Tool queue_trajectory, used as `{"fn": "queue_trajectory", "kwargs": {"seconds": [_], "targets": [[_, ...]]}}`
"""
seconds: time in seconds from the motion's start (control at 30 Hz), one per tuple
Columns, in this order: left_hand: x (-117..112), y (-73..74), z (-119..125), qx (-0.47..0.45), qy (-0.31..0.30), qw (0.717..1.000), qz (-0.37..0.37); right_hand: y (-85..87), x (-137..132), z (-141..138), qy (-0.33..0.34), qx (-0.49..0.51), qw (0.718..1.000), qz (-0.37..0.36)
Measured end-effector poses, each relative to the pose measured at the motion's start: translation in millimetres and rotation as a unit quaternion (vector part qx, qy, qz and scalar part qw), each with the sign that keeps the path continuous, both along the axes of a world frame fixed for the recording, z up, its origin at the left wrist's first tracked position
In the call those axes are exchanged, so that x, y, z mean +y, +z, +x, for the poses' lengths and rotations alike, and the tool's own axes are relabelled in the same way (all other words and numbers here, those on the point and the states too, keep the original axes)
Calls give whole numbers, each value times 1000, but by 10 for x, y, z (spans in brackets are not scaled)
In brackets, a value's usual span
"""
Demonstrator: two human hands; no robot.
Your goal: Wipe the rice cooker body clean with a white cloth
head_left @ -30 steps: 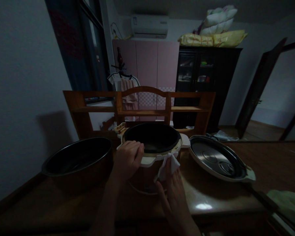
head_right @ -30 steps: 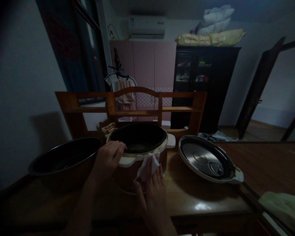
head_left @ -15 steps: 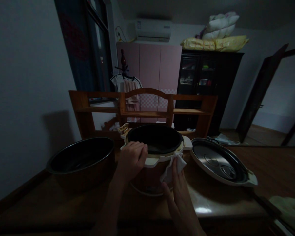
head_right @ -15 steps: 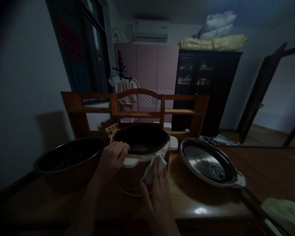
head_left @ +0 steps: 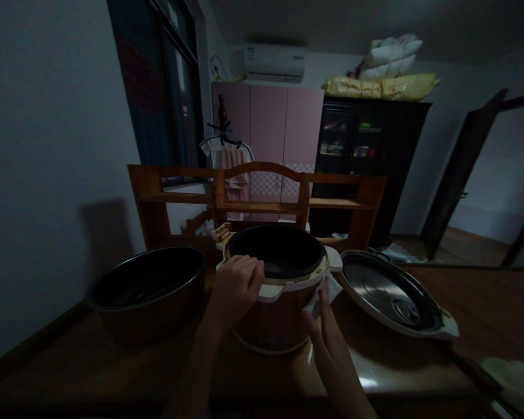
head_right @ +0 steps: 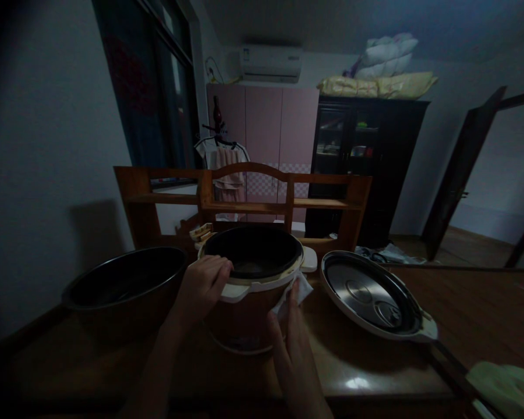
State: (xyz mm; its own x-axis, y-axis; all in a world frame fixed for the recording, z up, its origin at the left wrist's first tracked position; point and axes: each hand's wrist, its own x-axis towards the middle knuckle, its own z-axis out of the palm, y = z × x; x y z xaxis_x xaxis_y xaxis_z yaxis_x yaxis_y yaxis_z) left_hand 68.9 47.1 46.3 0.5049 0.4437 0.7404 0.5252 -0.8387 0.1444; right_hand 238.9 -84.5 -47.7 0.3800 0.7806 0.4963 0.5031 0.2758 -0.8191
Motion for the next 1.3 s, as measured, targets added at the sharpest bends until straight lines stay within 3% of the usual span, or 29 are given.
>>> {"fn": "queue_trajectory", "kwargs": {"seconds": [0.4,1.3], "targets": [[3,1,2,-5,-3,1000,-3,-46,-152,-328,23,-81,996,-18],[-5,-1,-2,-3,-4,1000,2,-92,-70,-272,-42,-136,990,-24]]}}
